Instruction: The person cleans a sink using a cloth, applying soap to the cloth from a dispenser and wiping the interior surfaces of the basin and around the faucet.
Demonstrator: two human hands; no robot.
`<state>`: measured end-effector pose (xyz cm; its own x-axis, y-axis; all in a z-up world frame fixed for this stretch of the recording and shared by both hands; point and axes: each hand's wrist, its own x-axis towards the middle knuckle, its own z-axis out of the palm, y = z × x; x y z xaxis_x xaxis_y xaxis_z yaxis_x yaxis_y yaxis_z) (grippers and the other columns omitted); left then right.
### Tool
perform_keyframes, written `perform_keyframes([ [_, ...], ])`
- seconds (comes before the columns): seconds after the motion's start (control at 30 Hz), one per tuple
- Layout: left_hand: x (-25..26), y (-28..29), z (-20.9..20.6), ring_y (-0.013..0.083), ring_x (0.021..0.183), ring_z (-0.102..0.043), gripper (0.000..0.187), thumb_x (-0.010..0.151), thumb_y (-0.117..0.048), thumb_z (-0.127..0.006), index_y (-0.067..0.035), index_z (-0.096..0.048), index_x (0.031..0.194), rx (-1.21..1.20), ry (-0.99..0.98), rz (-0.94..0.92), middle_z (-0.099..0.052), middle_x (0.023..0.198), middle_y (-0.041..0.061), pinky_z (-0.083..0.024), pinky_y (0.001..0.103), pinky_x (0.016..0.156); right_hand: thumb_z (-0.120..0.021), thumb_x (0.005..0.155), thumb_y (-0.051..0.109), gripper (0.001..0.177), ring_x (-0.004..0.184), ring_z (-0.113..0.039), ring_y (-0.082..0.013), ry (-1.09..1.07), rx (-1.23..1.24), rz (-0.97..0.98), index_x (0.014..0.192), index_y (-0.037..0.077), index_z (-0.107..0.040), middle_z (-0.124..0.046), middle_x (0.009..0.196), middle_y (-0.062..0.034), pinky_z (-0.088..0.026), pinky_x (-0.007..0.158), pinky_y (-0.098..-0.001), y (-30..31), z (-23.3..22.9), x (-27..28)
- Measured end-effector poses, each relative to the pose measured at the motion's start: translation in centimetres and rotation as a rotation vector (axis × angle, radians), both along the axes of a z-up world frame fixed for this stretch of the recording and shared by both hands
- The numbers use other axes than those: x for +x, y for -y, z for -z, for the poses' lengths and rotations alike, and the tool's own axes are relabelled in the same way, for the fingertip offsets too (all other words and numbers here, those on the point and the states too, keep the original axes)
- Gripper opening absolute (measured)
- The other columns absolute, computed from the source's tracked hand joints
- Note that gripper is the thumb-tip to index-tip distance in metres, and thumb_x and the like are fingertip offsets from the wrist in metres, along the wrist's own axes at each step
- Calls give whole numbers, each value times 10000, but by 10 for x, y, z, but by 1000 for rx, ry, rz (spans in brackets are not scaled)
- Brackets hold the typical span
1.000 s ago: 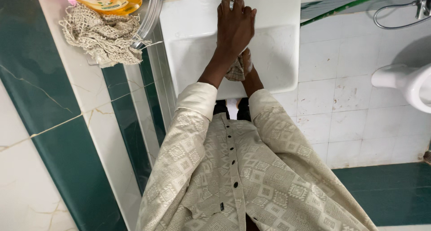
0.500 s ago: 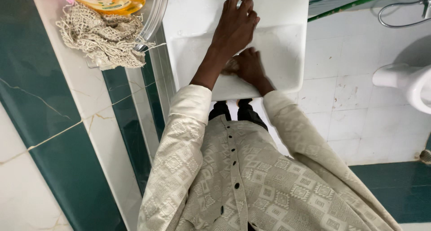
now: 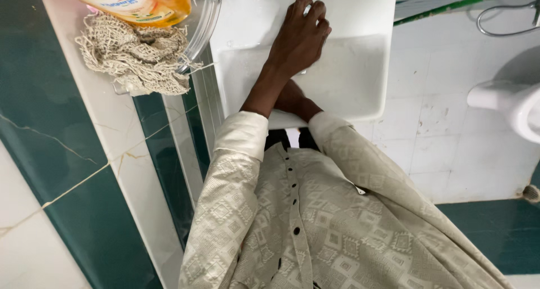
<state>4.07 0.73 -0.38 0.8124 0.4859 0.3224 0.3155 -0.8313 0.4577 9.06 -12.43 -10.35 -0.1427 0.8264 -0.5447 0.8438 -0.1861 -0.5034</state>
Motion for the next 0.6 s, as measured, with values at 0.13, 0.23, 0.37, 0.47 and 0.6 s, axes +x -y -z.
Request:
perform_keyframes([
  [0.13, 0, -4, 0, 339, 1231, -448, 186, 1021, -160, -676, 3, -727, 947, 19, 21, 15, -542, 1231, 103, -434, 461, 1059, -636, 971, 367, 263, 1159, -593, -268, -37, -80, -76, 1091, 154, -732, -717, 1163, -69, -410, 1034, -448, -19, -24, 15],
  [0.23, -2, -5, 4, 332, 1240, -449, 175, 1015, -158, -677, -6, -726, 945, -1, 33, 1, -542, 1247, 96, -437, 461, 1073, -625, 976, 371, 290, 1234, -541, -272, -13, -25, -149, 1180, 172, -679, -667, 1251, -58, -365, 1074, -475, -32, -38, 23],
  [0.37, 5, -2, 2, 337, 1216, -449, 169, 965, -181, -677, -28, -737, 926, 23, 56, -43, -547, 1227, 85, -432, 470, 1054, -623, 967, 392, 393, 1316, -461, -286, 12, 136, -95, 1303, 194, -571, -576, 1362, -54, -299, 1118, -526, -56, -33, 15],
  [0.47, 5, -2, 9, 333, 1246, -440, 174, 1026, -157, -679, 1, -722, 964, 51, 77, -16, -540, 1245, 91, -440, 441, 1062, -622, 961, 407, 495, 1376, -400, -296, -134, 100, -95, 1395, 210, -489, -508, 1445, -51, -250, 1151, -565, -44, -12, -52],
  [0.6, 0, -7, 7, 313, 1232, -437, 153, 1032, -163, -685, -28, -734, 981, 13, 63, 13, -534, 1217, 52, -442, 449, 1073, -621, 952, 428, 645, 1458, -320, -310, -135, 30, -245, 1518, 231, -381, -417, 1556, -47, -185, 1194, -617, -29, -10, -32],
])
